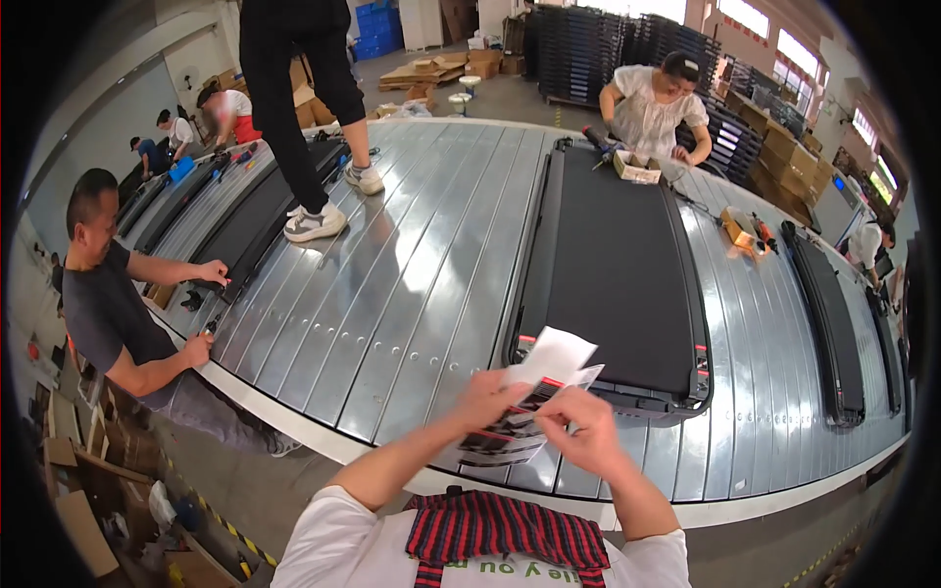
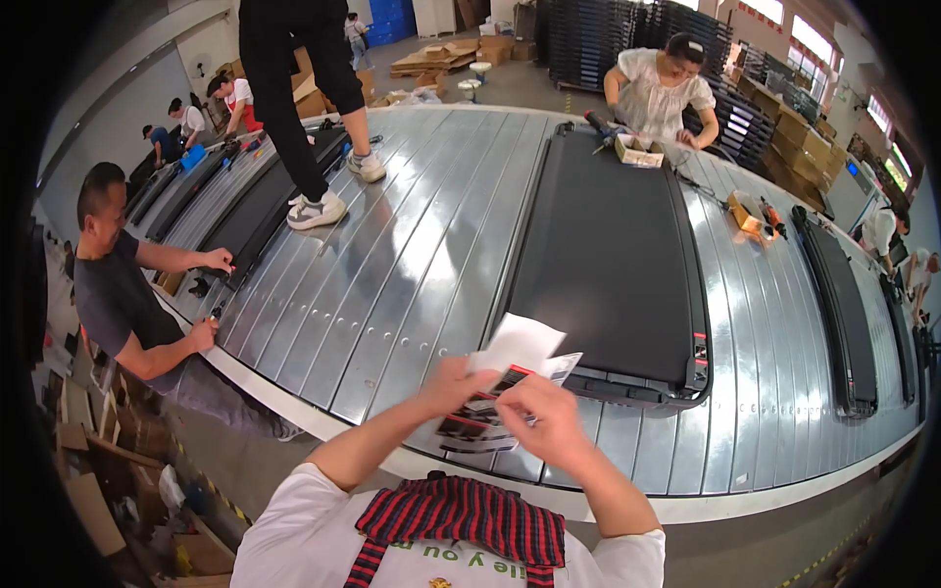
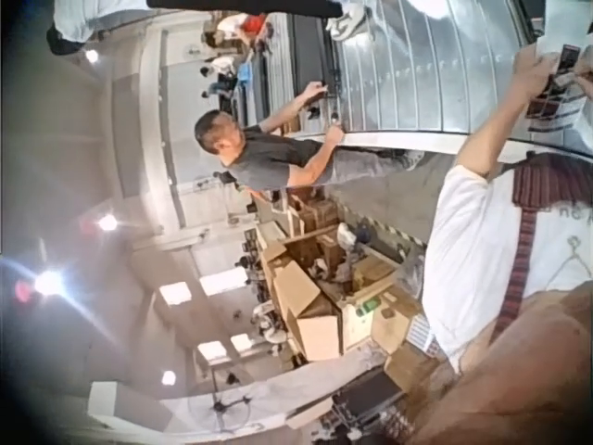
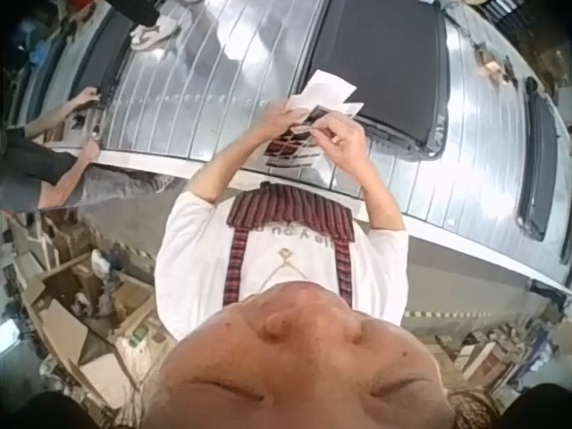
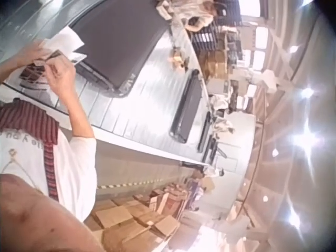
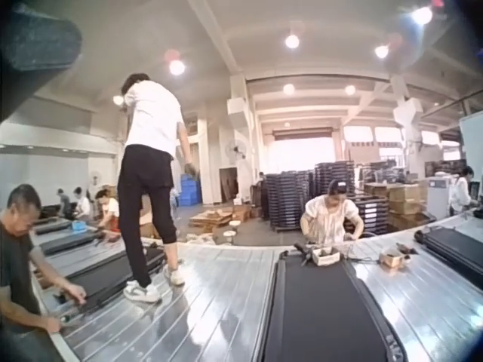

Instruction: Apply product labels and warning stickers to treadmills on an assembly line.

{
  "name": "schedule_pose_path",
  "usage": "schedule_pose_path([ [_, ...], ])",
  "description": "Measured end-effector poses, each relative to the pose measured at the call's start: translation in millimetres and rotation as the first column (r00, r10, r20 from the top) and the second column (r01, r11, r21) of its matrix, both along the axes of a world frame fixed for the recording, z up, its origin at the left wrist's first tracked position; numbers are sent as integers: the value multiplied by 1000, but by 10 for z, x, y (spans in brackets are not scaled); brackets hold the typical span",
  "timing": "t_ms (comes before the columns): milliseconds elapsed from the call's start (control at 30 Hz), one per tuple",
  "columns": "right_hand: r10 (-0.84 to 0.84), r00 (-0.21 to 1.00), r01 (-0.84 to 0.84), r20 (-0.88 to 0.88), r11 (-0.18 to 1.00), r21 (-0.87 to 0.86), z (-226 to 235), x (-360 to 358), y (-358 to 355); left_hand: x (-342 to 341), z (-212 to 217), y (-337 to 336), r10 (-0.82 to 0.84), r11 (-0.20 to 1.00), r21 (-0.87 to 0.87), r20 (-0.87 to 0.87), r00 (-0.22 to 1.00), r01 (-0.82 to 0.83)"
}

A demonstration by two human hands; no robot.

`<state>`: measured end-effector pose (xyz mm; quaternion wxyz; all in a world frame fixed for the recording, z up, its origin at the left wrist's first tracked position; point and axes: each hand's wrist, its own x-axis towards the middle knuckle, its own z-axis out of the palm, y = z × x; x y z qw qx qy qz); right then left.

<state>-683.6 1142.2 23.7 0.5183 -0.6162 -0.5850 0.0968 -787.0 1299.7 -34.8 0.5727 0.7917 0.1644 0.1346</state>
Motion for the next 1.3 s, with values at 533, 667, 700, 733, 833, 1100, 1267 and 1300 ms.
schedule_pose_path([
  [533,-436,550,-17,-713,847,-532,-1219,1605,1095,-2,-953,1127,-201,605,498,-660,724,622],
  [667,-486,447,-79,-751,815,-575,-1542,1611,1390,314,-1234,1185,-256,529,600,-562,787,600],
  [700,-511,444,-71,-736,799,-597,-1597,1620,1436,380,-1243,1195,-263,496,630,-547,795,597],
  [733,-514,427,-89,-744,795,-600,-1679,1619,1457,420,-1235,1183,-267,504,584,-595,758,636],
  [833,-543,416,-105,-729,768,-632,-1768,1659,1502,557,-1235,1200,-311,451,622,-563,766,640],
  [1100,-562,397,-139,-726,745,-653,-1813,1633,1682,694,-1250,1312,-400,505,667,-382,833,548],
  [1267,-620,458,-55,-636,695,-717,-1821,1580,1713,705,-1270,1387,-408,521,674,-343,846,524],
  [1300,-627,459,-44,-629,692,-721,-1818,1577,1715,716,-1263,1403,-400,519,678,-346,849,521],
])
